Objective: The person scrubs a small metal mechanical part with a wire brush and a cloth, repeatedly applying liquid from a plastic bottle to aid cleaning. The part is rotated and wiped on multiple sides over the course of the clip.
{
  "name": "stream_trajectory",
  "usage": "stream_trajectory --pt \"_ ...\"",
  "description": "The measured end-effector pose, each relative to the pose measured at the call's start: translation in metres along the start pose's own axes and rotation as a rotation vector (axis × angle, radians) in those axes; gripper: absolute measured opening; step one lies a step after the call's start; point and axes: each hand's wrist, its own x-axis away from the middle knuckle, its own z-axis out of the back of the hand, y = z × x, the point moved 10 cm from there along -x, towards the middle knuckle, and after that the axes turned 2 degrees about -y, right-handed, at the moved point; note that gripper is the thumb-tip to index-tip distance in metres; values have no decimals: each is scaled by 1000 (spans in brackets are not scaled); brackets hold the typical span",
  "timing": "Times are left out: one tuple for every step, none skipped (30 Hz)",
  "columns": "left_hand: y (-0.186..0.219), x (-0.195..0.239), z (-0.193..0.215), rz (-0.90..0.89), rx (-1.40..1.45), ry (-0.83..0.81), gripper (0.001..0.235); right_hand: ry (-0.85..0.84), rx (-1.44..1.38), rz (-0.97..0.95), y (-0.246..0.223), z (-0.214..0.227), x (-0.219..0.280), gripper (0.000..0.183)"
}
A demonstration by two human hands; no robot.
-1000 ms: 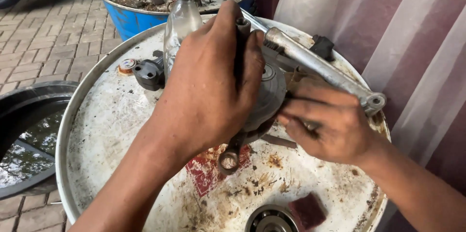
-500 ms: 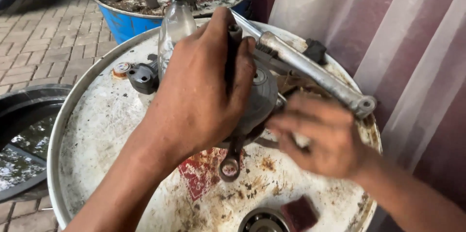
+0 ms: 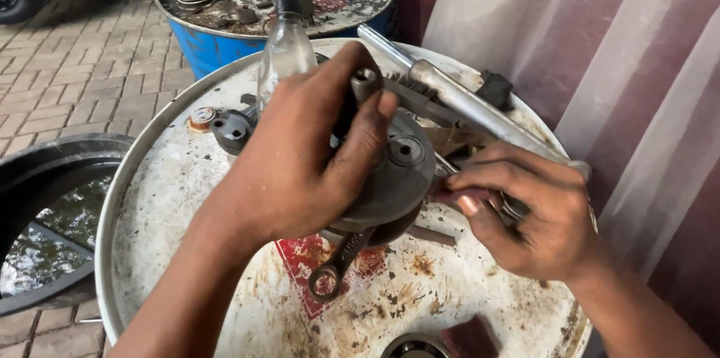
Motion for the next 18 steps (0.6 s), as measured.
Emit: stream_trajectory --pt "-1 1 1 5 -2 4 24 -4 -5 3 -1 0 0 17" --pt "0 1 1 -17 16 3 28 -2 0 12 -3 1 -1 19" --pt "2 0 0 -40 39 -2 33 1 7 15 -4 3 -1 20" --pt "0 0 0 -35 42 -2 33 -3 4 12 -6 4 -2 20" --pt "-4 0 0 -3 42 -15 37 -14 -12 0 -7 3 -4 21" --pt "-7 1 -1 30 42 -27 42 -26 -27 -12 -8 2 -5 23" --pt "-5 0 1 34 44 -28 42 -28 -30 -15 -7 2 -6 23" --pt "-4 -1 3 45 56 -29 43 -41 -24 7 -8 1 -6 20" --pt "-3 -3 5 56 64 -27 45 -54 -20 33 -8 -1 -7 18" --pt "-2 -4 8 59 63 -24 45 -57 -24 35 -9 -1 -11 18" --pt "0 -4 10 40 97 -19 45 -72 -72 49 -12 -3 -13 17" --pt "3 -5 12 21 130 -14 45 -88 -121 64 -15 -5 -16 17" --pt "1 -5 12 25 133 -15 45 -90 -124 61 -9 -5 -10 17" --pt "0 -5 12 21 127 -22 47 -144 -115 36 -1 -11 -3 21" --pt "-1 -5 12 15 118 -24 48 -198 -104 17 8 -16 3 25" --pt "-2 -5 12 18 116 -20 48 -201 -107 20 7 -15 0 25" --pt "-1 -5 13 3 131 -22 45 -313 -126 -38 10 -25 0 32" --pt "-1 -5 13 -13 145 -24 43 -425 -144 -96 14 -35 1 39"
